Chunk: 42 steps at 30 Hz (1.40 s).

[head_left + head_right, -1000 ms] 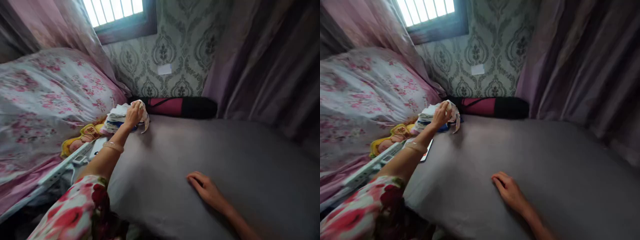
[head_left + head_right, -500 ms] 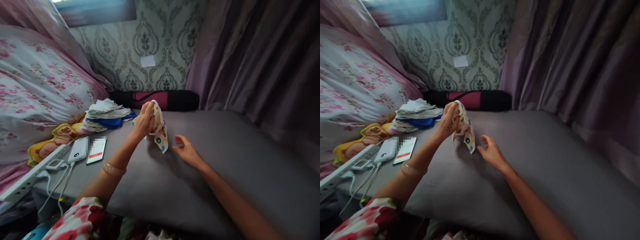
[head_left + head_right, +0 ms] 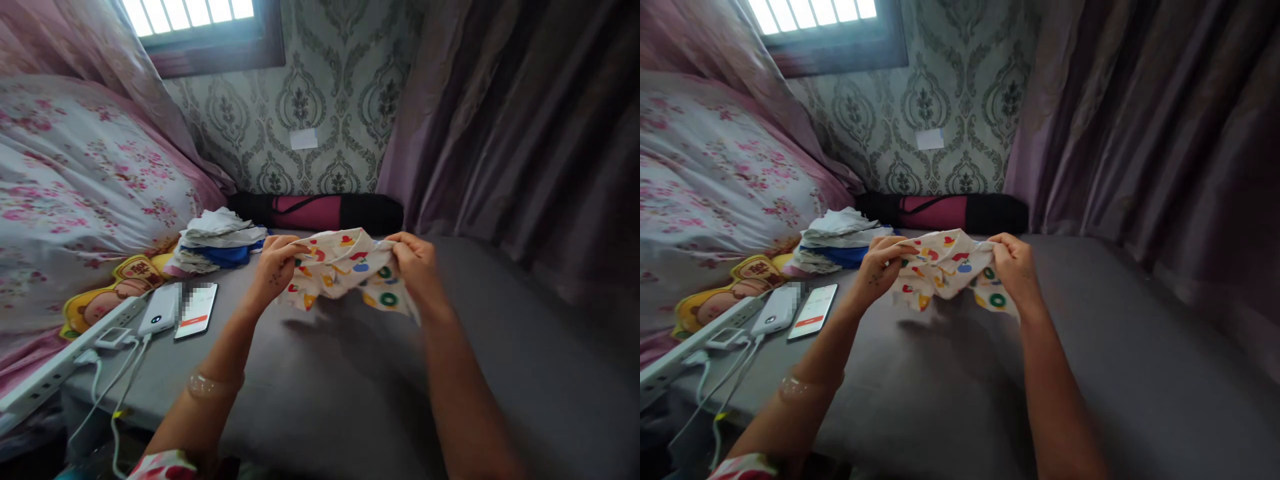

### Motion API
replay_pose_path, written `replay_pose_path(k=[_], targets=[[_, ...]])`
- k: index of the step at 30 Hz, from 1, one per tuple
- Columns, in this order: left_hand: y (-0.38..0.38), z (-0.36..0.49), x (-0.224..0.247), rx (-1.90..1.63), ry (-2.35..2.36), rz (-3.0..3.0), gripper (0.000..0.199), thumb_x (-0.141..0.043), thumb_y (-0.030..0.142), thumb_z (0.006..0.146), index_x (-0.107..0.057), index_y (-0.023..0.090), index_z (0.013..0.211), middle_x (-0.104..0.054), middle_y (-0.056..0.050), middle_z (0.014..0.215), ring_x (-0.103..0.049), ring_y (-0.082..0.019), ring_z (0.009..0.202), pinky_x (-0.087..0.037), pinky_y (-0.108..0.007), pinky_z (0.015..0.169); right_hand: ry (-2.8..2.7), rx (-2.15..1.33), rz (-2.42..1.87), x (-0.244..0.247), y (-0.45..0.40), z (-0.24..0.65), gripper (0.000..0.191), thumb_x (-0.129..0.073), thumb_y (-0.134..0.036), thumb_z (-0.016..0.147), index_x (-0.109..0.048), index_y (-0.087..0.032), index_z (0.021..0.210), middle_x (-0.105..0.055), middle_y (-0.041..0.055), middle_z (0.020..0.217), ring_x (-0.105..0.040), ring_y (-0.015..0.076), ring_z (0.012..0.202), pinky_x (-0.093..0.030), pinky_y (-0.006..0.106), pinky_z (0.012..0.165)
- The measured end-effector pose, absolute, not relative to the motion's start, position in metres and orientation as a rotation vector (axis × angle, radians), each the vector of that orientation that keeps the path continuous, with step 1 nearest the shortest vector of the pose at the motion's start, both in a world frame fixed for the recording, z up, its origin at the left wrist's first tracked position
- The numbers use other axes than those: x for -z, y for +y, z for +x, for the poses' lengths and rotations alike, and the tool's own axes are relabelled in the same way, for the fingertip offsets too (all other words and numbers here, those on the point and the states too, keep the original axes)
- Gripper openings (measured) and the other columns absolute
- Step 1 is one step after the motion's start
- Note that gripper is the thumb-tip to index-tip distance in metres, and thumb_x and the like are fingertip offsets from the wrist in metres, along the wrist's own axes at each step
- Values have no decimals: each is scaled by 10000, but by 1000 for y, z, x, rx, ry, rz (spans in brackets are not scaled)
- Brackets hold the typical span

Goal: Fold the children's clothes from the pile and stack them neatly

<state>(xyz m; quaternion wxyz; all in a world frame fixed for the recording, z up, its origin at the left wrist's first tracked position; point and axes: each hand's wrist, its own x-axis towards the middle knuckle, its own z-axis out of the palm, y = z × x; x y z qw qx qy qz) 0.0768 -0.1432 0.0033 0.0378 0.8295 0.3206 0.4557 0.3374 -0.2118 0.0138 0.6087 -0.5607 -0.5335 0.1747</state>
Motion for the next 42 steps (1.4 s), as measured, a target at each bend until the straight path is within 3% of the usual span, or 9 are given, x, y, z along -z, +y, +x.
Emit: replay_pose_path(k=[7, 10, 13, 17, 20, 25, 28, 35, 42], targets=[[-128, 84, 12, -888, 748, 1878, 217, -513, 174, 714, -727, 144, 736, -685, -36, 745, -556, -115, 625, -412, -213, 555, -1387, -674, -1449, -17, -236, 359, 212, -608, -378, 729, -674, -181, 688, -607, -3, 605, -516, 133, 549, -382, 235, 502], [-120, 94, 31, -758, 735, 1607, 235, -620, 289, 762, -724, 135, 907, -668, -17, 682, -513, -81, 521, -365, -188, 482, -1418, -794, -1523, 5, -231, 375, 318, -650, -480, 730, -700, -165, 732, -637, 7, 639, -536, 134, 568, -396, 231, 511], [-120, 108, 40, -710, 651, 1422, 500, -722, 383, 759, -624, 164, 1198, -699, -29, 793, -596, -102, 593, -442, -198, 532, -1390, -815, -1531, 16, -228, 392, 349, -647, -501, 735, -728, -165, 784, -667, 14, 685, -552, 131, 580, -407, 229, 523], [-122, 123, 44, -653, 529, 1328, 679, -854, 255, 625, -585, 177, 1243, -708, -81, 1051, -673, -171, 879, -537, -269, 759, -1334, -738, -1568, 19, -229, 411, 338, -653, -486, 723, -741, -166, 786, -692, 35, 733, -578, 145, 621, -428, 237, 544], [-123, 130, 49, -630, 533, 1288, 599, -868, 237, 601, -641, 157, 1150, -717, -88, 1029, -680, -178, 859, -543, -274, 754, -1302, -669, -1585, 20, -232, 422, 334, -666, -490, 718, -742, -171, 782, -691, 40, 730, -582, 155, 625, -429, 240, 520], [-120, 135, 60, -623, 692, 1279, 399, -848, 392, 637, -675, 128, 881, -696, -39, 753, -601, -104, 557, -451, -199, 488, -1281, -740, -1570, 23, -237, 432, 303, -691, -441, 714, -739, -184, 867, -693, 34, 738, -577, 141, 591, -437, 231, 484], [-118, 139, 65, -696, 752, 1306, 398, -822, 462, 658, -639, 143, 811, -649, 3, 680, -548, -76, 503, -383, -175, 428, -1276, -807, -1595, 26, -235, 433, 277, -705, -401, 707, -720, -179, 872, -681, 15, 710, -555, 118, 548, -427, 217, 465], [-117, 147, 65, -763, 748, 1291, 447, -786, 501, 680, -689, 172, 967, -699, -20, 798, -614, -121, 626, -474, -210, 535, -1264, -1010, -1561, 26, -229, 422, 368, -727, -444, 729, -716, -180, 986, -713, 31, 800, -580, 109, 559, -416, 193, 434], [-117, 149, 66, -811, 840, 1323, 405, -783, 505, 676, -722, 180, 911, -726, -46, 790, -630, -149, 627, -477, -226, 525, -1212, -1114, -1607, 24, -227, 420, 330, -774, -475, 680, -722, -178, 814, -703, 28, 696, -597, 118, 537, -436, 195, 443]])
